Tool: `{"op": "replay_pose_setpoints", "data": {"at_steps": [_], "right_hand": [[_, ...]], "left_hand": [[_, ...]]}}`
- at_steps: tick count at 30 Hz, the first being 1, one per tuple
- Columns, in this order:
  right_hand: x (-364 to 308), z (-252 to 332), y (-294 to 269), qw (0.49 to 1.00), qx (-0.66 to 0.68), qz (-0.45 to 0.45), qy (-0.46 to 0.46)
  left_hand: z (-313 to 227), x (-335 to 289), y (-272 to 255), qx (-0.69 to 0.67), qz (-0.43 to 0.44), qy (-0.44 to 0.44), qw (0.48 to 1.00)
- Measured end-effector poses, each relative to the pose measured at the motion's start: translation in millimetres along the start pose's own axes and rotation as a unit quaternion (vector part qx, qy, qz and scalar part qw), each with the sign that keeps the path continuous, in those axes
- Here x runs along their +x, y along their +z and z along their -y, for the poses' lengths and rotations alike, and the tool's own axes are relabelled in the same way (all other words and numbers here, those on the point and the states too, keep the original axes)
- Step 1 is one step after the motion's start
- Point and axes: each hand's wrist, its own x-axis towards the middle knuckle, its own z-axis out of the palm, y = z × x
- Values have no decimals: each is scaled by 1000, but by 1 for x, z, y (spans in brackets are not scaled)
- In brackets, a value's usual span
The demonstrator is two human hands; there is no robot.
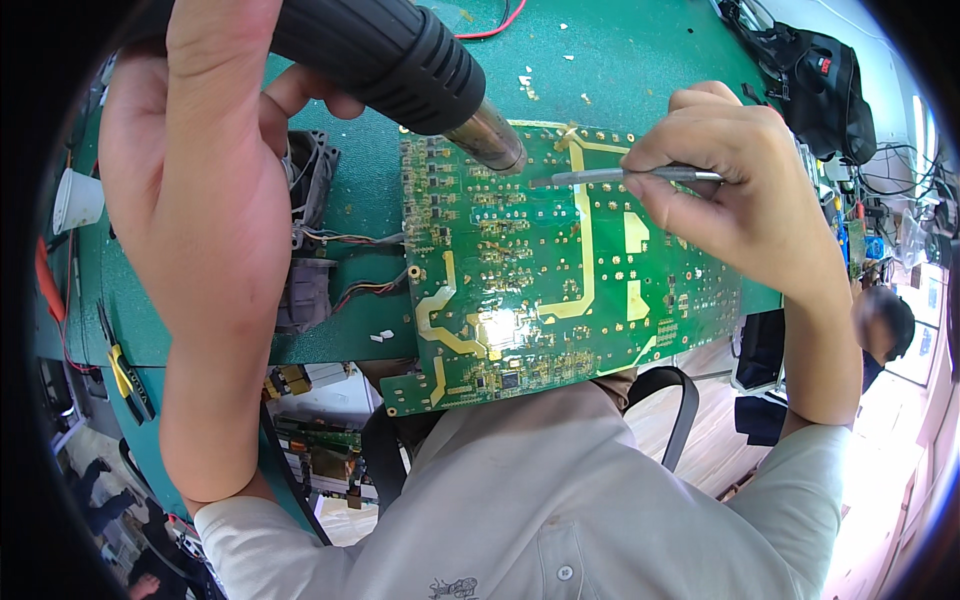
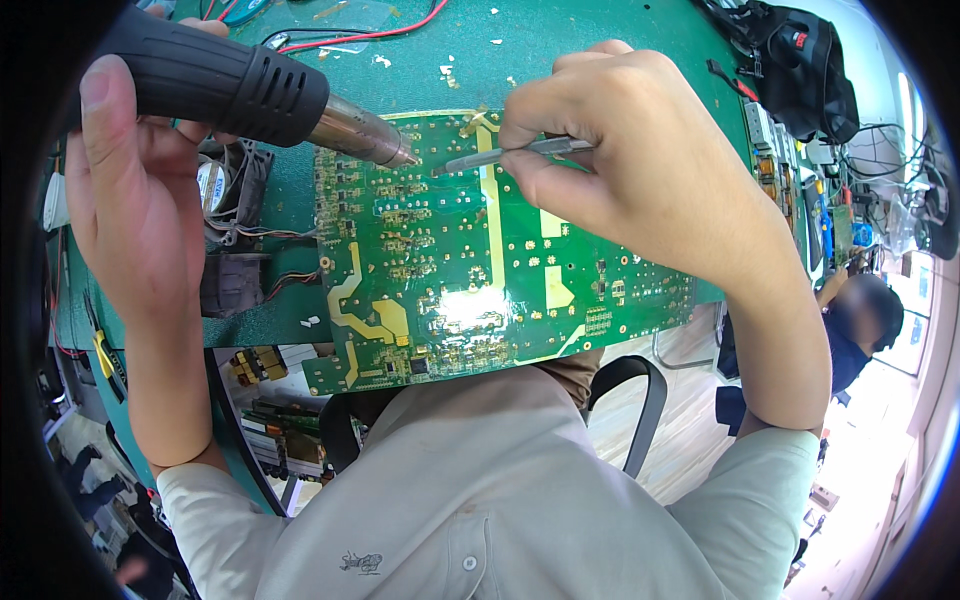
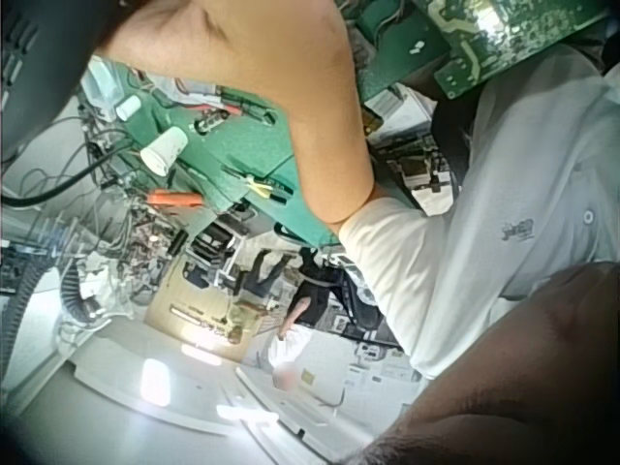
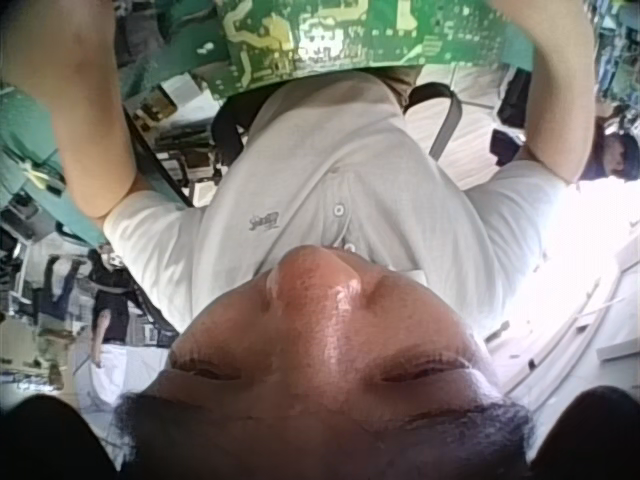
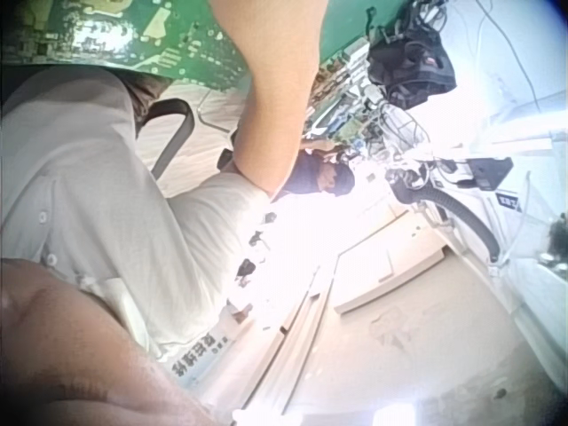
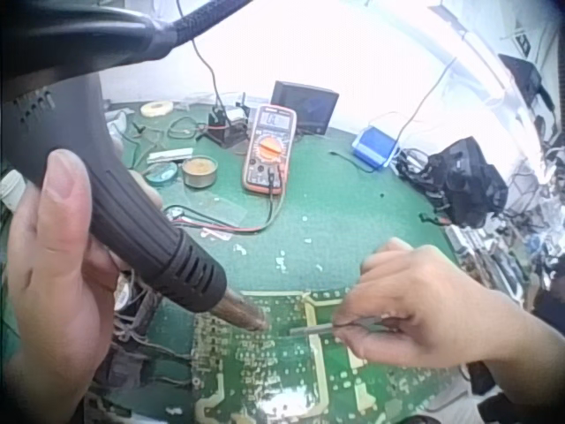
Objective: The person uses a hot air gun and a metal tool to heat and scrape a green circuit board. The person repeatedly applies heat and scrapes the same area of the board throughout the clip.
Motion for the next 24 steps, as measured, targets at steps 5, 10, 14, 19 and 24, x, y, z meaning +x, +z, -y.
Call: {"op": "replay_pose_setpoints", "data": {"at_steps": [5, 10, 14, 19, 24], "right_hand": [[-6, -3, 3, 1000, 15, 4, 26], [-7, -11, 11, 998, 29, -47, -9], [-11, -13, 14, 998, 41, -54, -6], [-19, -14, 19, 996, 64, -52, 23], [-23, -17, 25, 995, 65, -68, 32]], "left_hand": [[0, 0, 0, 0, 0, -3, 1000], [-3, -3, 0, -1, 1, -4, 1000], [0, -2, 2, -1, 1, -6, 1000], [-3, -4, 1, -1, 0, -8, 1000], [-2, -5, 0, -1, 0, -9, 1000]]}}
